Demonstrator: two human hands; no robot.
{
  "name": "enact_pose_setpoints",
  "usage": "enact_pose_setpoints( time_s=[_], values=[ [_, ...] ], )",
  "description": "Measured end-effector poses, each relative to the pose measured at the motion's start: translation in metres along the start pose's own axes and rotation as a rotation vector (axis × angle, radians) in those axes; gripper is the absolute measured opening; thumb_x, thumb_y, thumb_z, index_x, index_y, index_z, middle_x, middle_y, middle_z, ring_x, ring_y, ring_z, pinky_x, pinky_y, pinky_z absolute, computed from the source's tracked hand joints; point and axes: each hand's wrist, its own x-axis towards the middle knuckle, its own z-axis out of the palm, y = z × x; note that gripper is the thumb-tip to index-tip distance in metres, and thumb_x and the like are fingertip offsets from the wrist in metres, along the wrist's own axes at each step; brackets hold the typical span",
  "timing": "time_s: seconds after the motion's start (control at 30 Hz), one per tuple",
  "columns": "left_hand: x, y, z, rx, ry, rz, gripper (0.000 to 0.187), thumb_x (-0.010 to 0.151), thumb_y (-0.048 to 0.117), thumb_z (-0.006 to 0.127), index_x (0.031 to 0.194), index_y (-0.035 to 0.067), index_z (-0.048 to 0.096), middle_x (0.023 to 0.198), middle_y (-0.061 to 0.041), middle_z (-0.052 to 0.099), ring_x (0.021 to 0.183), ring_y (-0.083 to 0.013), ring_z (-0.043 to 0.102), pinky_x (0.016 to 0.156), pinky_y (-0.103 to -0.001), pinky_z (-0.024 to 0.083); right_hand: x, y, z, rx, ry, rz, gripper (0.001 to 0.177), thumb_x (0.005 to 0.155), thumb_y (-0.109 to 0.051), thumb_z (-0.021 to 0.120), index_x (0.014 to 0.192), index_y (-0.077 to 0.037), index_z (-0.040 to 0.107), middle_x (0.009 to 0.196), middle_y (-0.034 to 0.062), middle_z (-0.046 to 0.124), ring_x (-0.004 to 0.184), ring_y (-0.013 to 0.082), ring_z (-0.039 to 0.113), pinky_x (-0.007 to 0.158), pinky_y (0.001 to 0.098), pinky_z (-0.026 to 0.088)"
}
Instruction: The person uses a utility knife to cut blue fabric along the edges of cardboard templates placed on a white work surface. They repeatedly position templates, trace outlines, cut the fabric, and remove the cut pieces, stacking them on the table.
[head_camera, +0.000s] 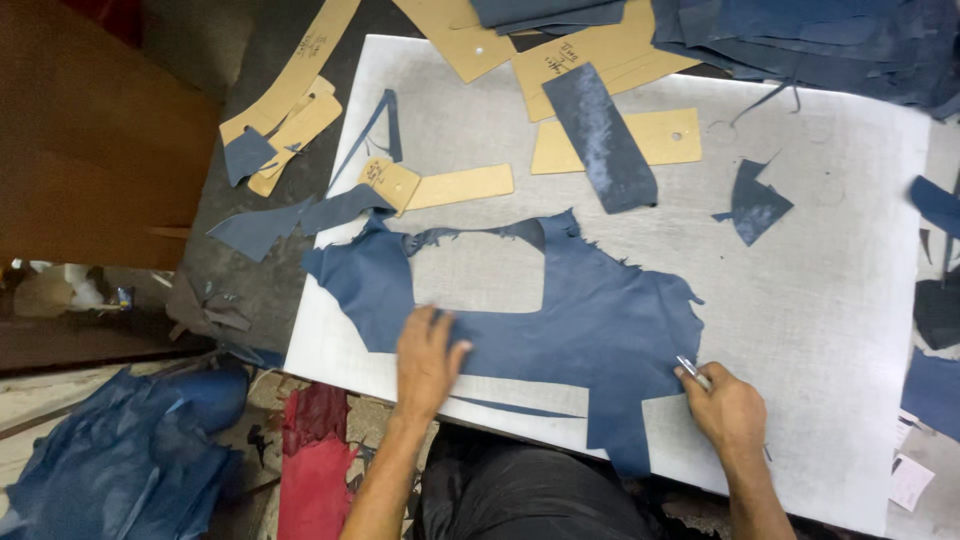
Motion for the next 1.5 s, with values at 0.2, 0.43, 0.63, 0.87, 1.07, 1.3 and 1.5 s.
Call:
enact_pose_setpoints(
  time_s=[0.2, 0.43, 0.63, 0.87, 1.07, 1.3, 1.5],
  values=[
    [-0.008, 0.027, 0.014, 0.047, -0.324, 0.154, 0.087, 0.085, 0.057, 0.065, 0.152, 0.007, 0.040, 0.162, -0.025, 0.025, 0.151, -0.0393, 0.021, 0.120, -0.054, 0.015, -0.017, -0.007, -0.018, 0.072, -0.008, 0.047, 0.043, 0.093, -0.051, 0.066, 0.099, -0.009, 0.075, 0.071, 0.0186, 0.073, 0.071, 0.0372, 0.072, 0.069, 0.0479, 0.054],
    [-0.017, -0.036, 0.001, 0.113, -0.313, 0.081, 0.085, 0.090, 0.051, 0.065, 0.155, 0.003, 0.040, 0.164, -0.028, 0.026, 0.154, -0.0423, 0.022, 0.123, -0.058, 0.015, -0.006, 0.011, -0.003, 0.185, 0.054, -0.030, 0.039, 0.089, -0.045, 0.077, 0.097, -0.006, 0.077, 0.073, 0.0171, 0.071, 0.068, 0.0338, 0.070, 0.066, 0.0450, 0.054],
    [-0.005, -0.034, -0.004, 0.049, -0.299, 0.105, 0.083, 0.090, 0.050, 0.067, 0.153, 0.002, 0.043, 0.163, -0.030, 0.027, 0.152, -0.0453, 0.024, 0.121, -0.061, 0.016, -0.005, 0.008, 0.007, 0.174, 0.162, -0.114, 0.031, 0.093, -0.036, 0.082, 0.090, -0.005, 0.075, 0.069, 0.0130, 0.069, 0.062, 0.0294, 0.067, 0.060, 0.0407, 0.051],
    [0.020, -0.025, -0.015, -0.084, -0.174, 0.069, 0.058, 0.092, 0.031, 0.075, 0.139, 0.001, 0.061, 0.146, -0.022, 0.054, 0.136, -0.0396, 0.048, 0.112, -0.052, 0.037, 0.010, 0.019, 0.018, 0.125, 0.518, -0.105, 0.034, 0.103, -0.028, 0.080, 0.083, -0.004, 0.066, 0.069, 0.0105, 0.065, 0.055, 0.0246, 0.058, 0.054, 0.0388, 0.044],
    [0.134, 0.029, 0.014, -0.260, 0.027, 0.397, 0.047, 0.091, 0.017, 0.075, 0.134, -0.001, 0.064, 0.139, -0.022, 0.060, 0.129, -0.0402, 0.058, 0.109, -0.049, 0.045, 0.016, 0.010, 0.032, -0.043, 0.752, -0.059, 0.034, 0.100, -0.025, 0.080, 0.076, -0.008, 0.062, 0.070, 0.0080, 0.064, 0.054, 0.0245, 0.056, 0.051, 0.0394, 0.042],
    [0.297, 0.086, 0.089, -0.115, 0.098, 0.132, 0.072, 0.081, 0.028, 0.087, 0.136, -0.005, 0.055, 0.122, -0.027, 0.064, 0.110, -0.0427, 0.063, 0.089, -0.050, 0.053, 0.018, 0.009, 0.027, -0.035, 0.759, -0.050, 0.028, 0.095, -0.026, 0.079, 0.078, -0.009, 0.065, 0.072, 0.0081, 0.065, 0.056, 0.0260, 0.057, 0.053, 0.0392, 0.044],
    [0.320, 0.087, 0.118, -0.211, 0.074, -0.122, 0.073, 0.071, 0.027, 0.094, 0.125, -0.004, 0.055, 0.106, -0.024, 0.065, 0.099, -0.0409, 0.066, 0.083, -0.050, 0.053, 0.023, 0.001, 0.026, -0.003, 0.760, -0.080, 0.030, 0.095, -0.022, 0.078, 0.075, -0.008, 0.060, 0.066, 0.0084, 0.062, 0.048, 0.0255, 0.052, 0.046, 0.0403, 0.040]
  ],
)
